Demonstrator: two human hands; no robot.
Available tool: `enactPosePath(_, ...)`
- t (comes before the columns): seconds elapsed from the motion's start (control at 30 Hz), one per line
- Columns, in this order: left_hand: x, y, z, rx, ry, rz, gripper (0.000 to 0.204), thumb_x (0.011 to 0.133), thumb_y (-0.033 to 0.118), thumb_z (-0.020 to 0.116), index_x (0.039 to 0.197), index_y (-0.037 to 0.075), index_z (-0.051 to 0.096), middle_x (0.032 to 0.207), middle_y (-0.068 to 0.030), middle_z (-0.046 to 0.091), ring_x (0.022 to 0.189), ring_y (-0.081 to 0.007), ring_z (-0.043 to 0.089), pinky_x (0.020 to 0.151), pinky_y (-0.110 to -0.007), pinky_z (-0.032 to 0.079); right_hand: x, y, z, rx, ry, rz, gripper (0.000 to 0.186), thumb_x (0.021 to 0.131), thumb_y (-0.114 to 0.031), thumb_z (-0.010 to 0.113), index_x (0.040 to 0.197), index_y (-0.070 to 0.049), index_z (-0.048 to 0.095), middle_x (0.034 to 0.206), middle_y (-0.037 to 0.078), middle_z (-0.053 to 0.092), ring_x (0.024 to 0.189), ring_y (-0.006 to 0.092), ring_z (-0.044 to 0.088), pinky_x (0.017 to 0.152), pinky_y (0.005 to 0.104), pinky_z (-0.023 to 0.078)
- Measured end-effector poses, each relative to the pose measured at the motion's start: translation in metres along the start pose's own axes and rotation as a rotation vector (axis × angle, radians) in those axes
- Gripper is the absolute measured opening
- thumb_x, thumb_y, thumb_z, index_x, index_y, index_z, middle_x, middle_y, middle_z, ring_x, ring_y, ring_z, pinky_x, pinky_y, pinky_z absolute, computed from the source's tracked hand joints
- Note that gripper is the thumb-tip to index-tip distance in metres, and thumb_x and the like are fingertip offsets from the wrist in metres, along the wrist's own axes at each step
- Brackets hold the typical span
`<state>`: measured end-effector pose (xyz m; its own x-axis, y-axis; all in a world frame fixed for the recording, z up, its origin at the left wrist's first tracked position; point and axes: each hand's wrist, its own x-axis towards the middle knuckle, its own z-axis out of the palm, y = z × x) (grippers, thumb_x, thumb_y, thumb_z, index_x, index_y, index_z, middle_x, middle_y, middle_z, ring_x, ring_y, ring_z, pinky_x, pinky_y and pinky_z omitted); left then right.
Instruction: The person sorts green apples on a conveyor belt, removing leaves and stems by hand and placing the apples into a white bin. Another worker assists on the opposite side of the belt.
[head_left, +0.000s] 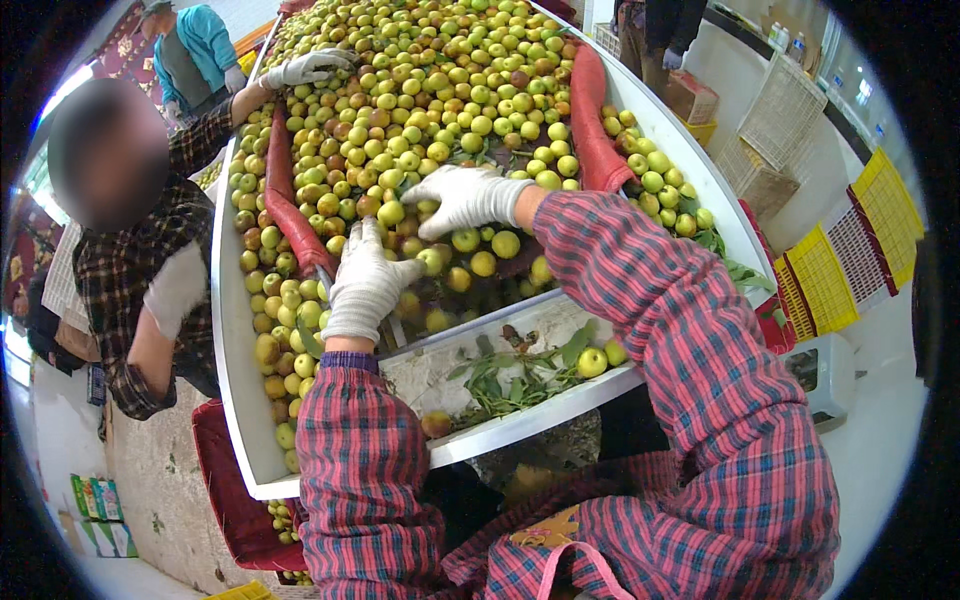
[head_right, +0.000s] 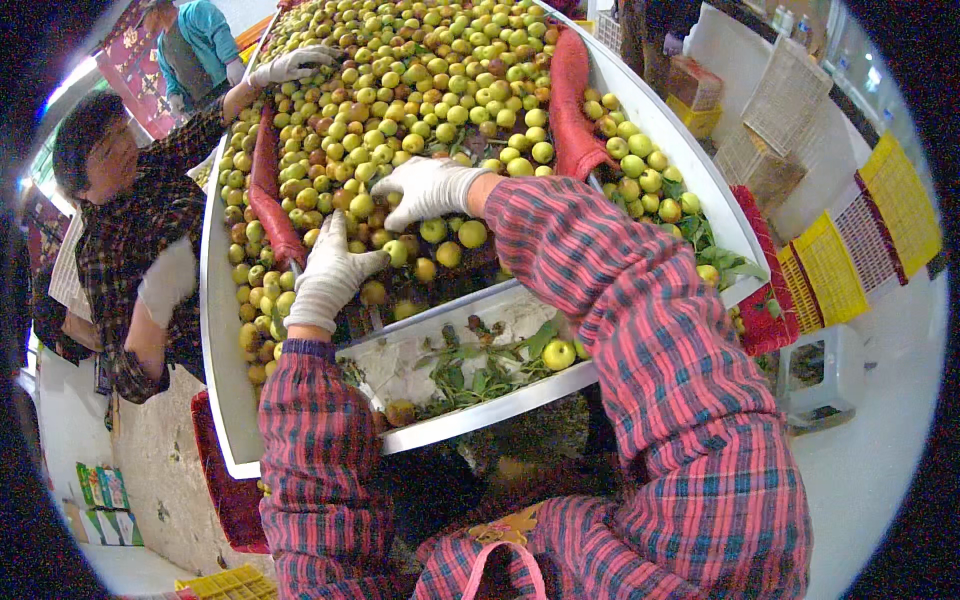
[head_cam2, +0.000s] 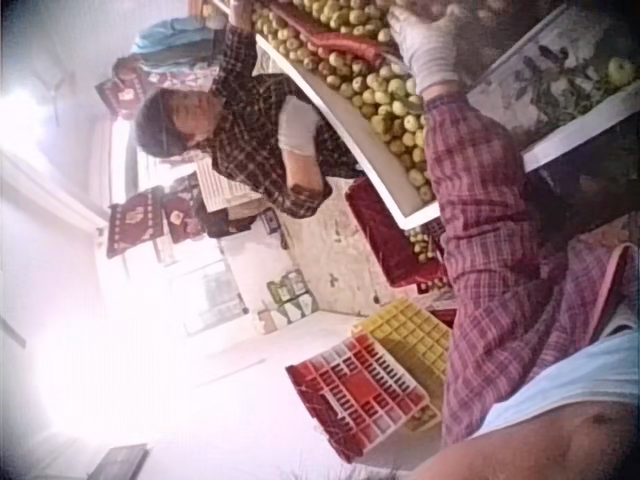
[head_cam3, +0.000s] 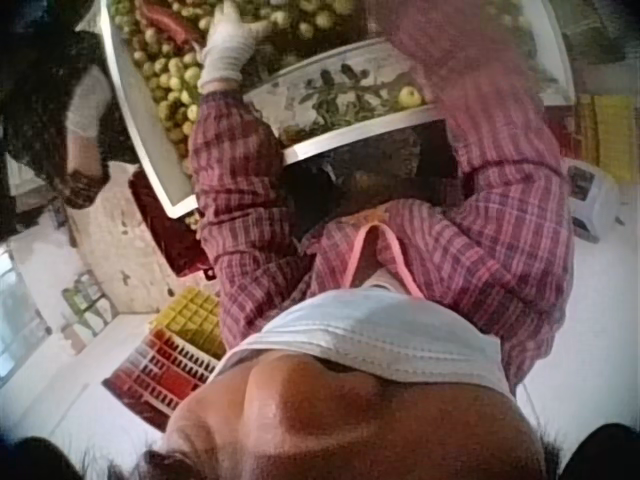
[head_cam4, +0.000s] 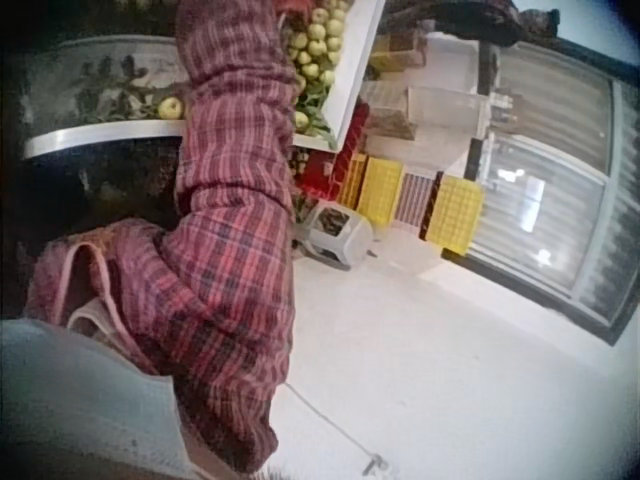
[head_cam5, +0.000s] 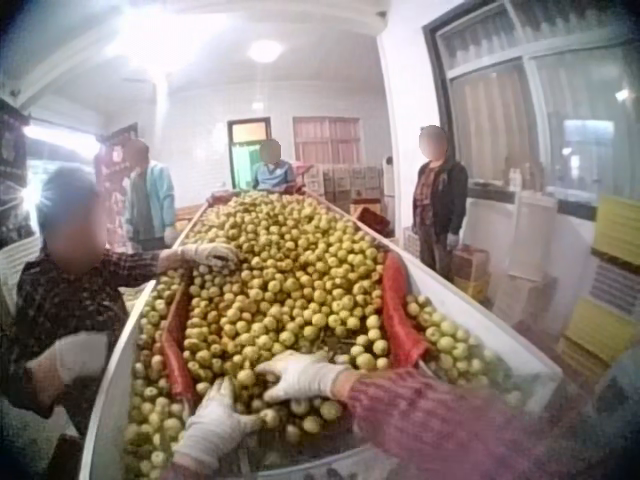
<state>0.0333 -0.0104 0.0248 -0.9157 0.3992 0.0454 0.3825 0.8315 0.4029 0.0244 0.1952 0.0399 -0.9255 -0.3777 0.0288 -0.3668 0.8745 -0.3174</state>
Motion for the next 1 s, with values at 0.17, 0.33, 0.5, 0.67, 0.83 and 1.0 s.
enactPosePath(0.17, 0.005, -0.012, 0.004, -0.015, 0.02, 0.023, 0.096, 0.071, 0.043, 0.073, 0.142, -0.003, 0.029, 0.146, -0.0234, 0.032, 0.136, -0.033, 0.032, 0.112, -0.035, 0.027, -0.042, -0.017, 0.005, 0.156, -0.081, -0.213, 0.063, 0.078, -0.044, 0.062, 0.129, -0.008, 0.054, 0.119, 0.016, 0.061, 0.111, 0.0287, 0.057, 0.098, 0.0348, 0.043)
enactPosePath(0.33, 0.003, -0.009, 0.007, 0.158, -0.022, 0.072, 0.078, 0.072, 0.04, 0.071, 0.132, -0.001, 0.045, 0.139, -0.0203, 0.041, 0.129, -0.034, 0.04, 0.107, -0.037, 0.034, -0.045, 0.049, -0.025, 0.08, 0.327, 0.32, 0.042, 0.085, -0.045, 0.05, 0.113, -0.017, 0.065, 0.108, 0.012, 0.066, 0.1, 0.0283, 0.062, 0.089, 0.0371, 0.048)
enactPosePath(0.5, 0.003, 0.004, 0.005, 0.136, -0.009, 0.171, 0.053, 0.074, 0.039, 0.066, 0.112, 0.002, 0.061, 0.117, -0.0194, 0.057, 0.112, -0.0341, 0.053, 0.097, -0.039, 0.043, -0.032, 0.093, -0.002, 0.03, 0.326, 0.675, 0.072, 0.078, -0.058, 0.053, 0.137, -0.019, 0.044, 0.13, 0.017, 0.055, 0.12, 0.0349, 0.051, 0.101, 0.0424, 0.039)
enactPosePath(0.67, -0.002, 0.003, -0.002, -0.017, 0.087, 0.107, 0.045, 0.078, 0.034, 0.065, 0.111, 0.003, 0.062, 0.114, -0.0195, 0.06, 0.107, -0.0326, 0.058, 0.092, -0.04, 0.046, 0.013, 0.053, 0.014, -0.041, 0.213, 0.339, 0.071, 0.071, -0.06, 0.056, 0.129, -0.018, 0.054, 0.122, 0.017, 0.06, 0.111, 0.0328, 0.057, 0.094, 0.0411, 0.045)
enactPosePath(0.83, 0.004, 0.002, 0.0, 0.001, 0.249, 0.063, 0.059, 0.079, 0.034, 0.065, 0.127, 0.003, 0.053, 0.126, -0.0195, 0.055, 0.117, -0.0331, 0.053, 0.1, -0.038, 0.041, 0.005, 0.028, 0.028, 0.042, 0.019, 0.032, 0.066, 0.07, -0.051, 0.064, 0.123, -0.011, 0.059, 0.118, 0.017, 0.06, 0.112, 0.0337, 0.055, 0.098, 0.0408, 0.042)
enactPosePath(1.0, 0.014, -0.009, 0.019, 0.053, 0.253, 0.067, 0.065, 0.078, 0.037, 0.064, 0.131, 0.001, 0.049, 0.132, -0.0201, 0.051, 0.124, -0.0334, 0.047, 0.104, -0.037, 0.037, -0.052, 0.002, 0.023, 0.1, -0.296, -0.249, 0.058, 0.076, -0.045, 0.062, 0.123, -0.01, 0.06, 0.125, 0.017, 0.055, 0.119, 0.0326, 0.049, 0.103, 0.0395, 0.037)
